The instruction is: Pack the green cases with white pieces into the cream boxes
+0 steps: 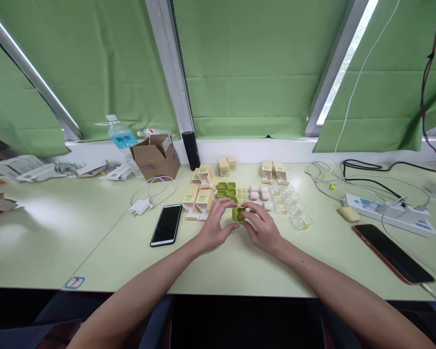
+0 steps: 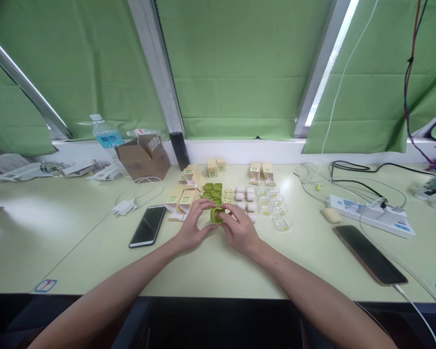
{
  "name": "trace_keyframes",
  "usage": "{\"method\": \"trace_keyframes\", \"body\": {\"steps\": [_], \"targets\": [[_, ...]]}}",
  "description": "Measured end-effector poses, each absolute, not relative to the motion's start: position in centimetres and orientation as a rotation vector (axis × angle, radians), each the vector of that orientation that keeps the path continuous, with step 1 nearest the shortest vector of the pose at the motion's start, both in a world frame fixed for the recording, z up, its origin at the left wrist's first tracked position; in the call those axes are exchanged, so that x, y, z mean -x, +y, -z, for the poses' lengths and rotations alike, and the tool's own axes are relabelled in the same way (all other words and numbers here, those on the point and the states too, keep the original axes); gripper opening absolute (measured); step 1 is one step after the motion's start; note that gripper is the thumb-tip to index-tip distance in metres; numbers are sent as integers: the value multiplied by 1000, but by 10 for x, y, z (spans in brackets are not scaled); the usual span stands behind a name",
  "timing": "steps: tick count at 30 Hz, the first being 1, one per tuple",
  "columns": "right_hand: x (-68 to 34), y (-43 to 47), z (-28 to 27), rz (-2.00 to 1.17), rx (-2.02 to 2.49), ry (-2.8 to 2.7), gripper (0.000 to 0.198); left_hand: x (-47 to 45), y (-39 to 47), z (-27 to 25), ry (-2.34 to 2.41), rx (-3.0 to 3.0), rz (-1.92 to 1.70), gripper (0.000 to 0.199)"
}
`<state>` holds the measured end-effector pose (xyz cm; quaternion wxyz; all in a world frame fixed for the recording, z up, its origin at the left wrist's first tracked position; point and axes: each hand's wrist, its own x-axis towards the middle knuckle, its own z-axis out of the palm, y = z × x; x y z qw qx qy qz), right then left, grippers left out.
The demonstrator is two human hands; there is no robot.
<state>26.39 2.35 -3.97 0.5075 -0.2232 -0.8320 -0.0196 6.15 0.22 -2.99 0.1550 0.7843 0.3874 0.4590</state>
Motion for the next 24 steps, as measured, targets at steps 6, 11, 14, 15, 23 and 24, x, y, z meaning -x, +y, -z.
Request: {"method": "trace_keyframes", "body": {"steps": [6, 11, 14, 15, 23, 24], "targets": [[-264, 22, 40, 65, 532, -2037, 32, -61, 4, 31, 1125, -2263, -1355, 40], [-263, 22, 38, 90, 506, -2043, 36, -62, 4, 31, 1112, -2282, -1384, 40], [-263, 22, 38, 125, 480, -2045, 37, -62, 4, 30, 1096, -2286, -1401, 41], [-263, 23, 38, 141, 475, -2050, 37, -62, 4, 30, 1093, -2285, -1405, 41], [-264, 25, 40, 170, 511, -2053, 28, -61, 4, 30, 1110, -2243, -1385, 40], [-264, 25, 40, 161, 515, -2050, 27, -60, 4, 30, 1112, -2240, -1387, 40]]}}
